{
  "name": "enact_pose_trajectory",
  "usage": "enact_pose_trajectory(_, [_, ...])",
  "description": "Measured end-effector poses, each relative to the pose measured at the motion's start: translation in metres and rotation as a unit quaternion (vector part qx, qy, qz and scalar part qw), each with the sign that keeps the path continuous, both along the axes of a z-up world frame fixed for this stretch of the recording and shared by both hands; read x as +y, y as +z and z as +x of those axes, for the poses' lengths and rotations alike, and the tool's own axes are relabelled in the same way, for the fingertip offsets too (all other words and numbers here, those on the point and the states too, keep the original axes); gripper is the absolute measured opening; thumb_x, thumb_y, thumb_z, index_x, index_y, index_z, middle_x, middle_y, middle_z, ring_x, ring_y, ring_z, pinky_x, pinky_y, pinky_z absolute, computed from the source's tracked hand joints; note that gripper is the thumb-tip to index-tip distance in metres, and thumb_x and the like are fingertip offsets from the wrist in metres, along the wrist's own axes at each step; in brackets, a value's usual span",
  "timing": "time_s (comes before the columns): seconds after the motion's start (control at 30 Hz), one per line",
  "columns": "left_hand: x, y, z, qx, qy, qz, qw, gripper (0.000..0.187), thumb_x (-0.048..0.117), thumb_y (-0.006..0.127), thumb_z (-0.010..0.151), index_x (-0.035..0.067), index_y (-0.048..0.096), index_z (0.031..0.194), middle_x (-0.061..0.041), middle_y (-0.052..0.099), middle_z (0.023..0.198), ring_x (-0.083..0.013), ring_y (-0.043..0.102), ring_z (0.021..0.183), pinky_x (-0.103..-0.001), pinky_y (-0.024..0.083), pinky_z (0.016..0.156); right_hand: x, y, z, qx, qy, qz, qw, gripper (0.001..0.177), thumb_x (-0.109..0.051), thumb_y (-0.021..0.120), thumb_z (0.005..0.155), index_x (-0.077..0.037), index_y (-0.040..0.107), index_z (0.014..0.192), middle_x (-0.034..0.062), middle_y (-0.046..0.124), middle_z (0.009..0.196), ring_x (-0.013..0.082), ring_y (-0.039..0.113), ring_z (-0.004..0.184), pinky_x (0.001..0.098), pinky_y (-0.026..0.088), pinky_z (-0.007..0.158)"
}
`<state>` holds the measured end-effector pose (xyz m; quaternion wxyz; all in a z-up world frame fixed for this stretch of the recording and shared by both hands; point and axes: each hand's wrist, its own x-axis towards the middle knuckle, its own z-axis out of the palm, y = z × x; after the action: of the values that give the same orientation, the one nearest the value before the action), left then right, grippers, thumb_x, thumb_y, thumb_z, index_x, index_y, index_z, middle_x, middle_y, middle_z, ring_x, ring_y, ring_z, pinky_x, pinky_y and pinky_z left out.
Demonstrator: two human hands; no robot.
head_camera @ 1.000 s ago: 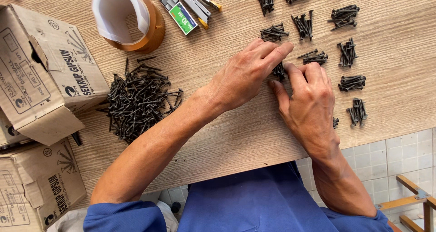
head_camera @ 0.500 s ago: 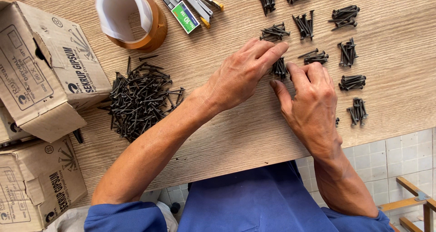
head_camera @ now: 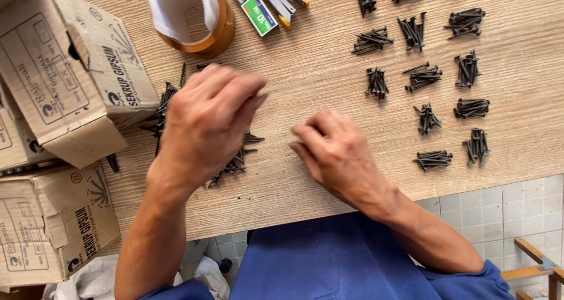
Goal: The person sorts a large pile of black screws on a wooden table into smaller, organized groups. They pick up handfuls of screws and arrange them into neat piles across the surface.
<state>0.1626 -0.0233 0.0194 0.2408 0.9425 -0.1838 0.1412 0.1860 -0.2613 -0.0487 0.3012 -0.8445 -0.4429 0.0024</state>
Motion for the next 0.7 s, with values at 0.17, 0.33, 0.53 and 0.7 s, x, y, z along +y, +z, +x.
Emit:
enact_pose_trajectory(0.17, [0.024,-0.016,-0.058,0.079,0.045,0.068,0.994,0.015,0.012,0.077,0.104,0.001,0.073,0.113,-0.011,0.068,0.096,-0.0265,0.06,0.083,-0.041,0.05,0.073,0.037,-0.007,-0.013,-0.022,0.043,-0.004,0.999,0.005,-0.007,0.068,0.1,-0.006,0.066,0.105,0.012,0.06,0.099,0.0314,0.057,0.085,0.0452,0.047,0.071])
enact_pose_trajectory(0.33, [0.027,-0.034,-0.09,0.094,0.081,0.074,0.99,0.015,0.014,0.078,0.1,0.006,0.073,0.111,-0.009,0.062,0.098,-0.0293,0.055,0.086,-0.043,0.044,0.073,0.062,-0.013,-0.015,-0.059,0.031,-0.029,0.997,0.009,-0.004,0.061,0.101,-0.008,0.064,0.109,0.011,0.058,0.092,0.0327,0.056,0.081,0.0462,0.047,0.069])
enact_pose_trajectory(0.53, [0.027,-0.049,-0.102,0.091,0.111,0.074,0.987,0.015,0.017,0.077,0.1,0.01,0.071,0.111,-0.008,0.06,0.101,-0.0297,0.053,0.089,-0.045,0.041,0.071,0.068,-0.014,-0.012,-0.058,0.054,0.019,0.997,0.009,0.001,0.063,0.099,-0.006,0.063,0.096,0.0114,0.056,0.096,0.0313,0.053,0.08,0.0448,0.047,0.068])
enact_pose_trajectory(0.7, [0.026,-0.051,-0.104,0.078,0.106,0.072,0.989,0.013,0.016,0.076,0.101,0.008,0.069,0.109,-0.008,0.06,0.101,-0.0288,0.053,0.089,-0.043,0.04,0.071,0.033,-0.011,-0.003,-0.003,0.087,-0.042,0.995,0.011,-0.002,0.063,0.101,-0.001,0.065,0.112,0.0168,0.059,0.103,0.0338,0.056,0.088,0.0461,0.049,0.078])
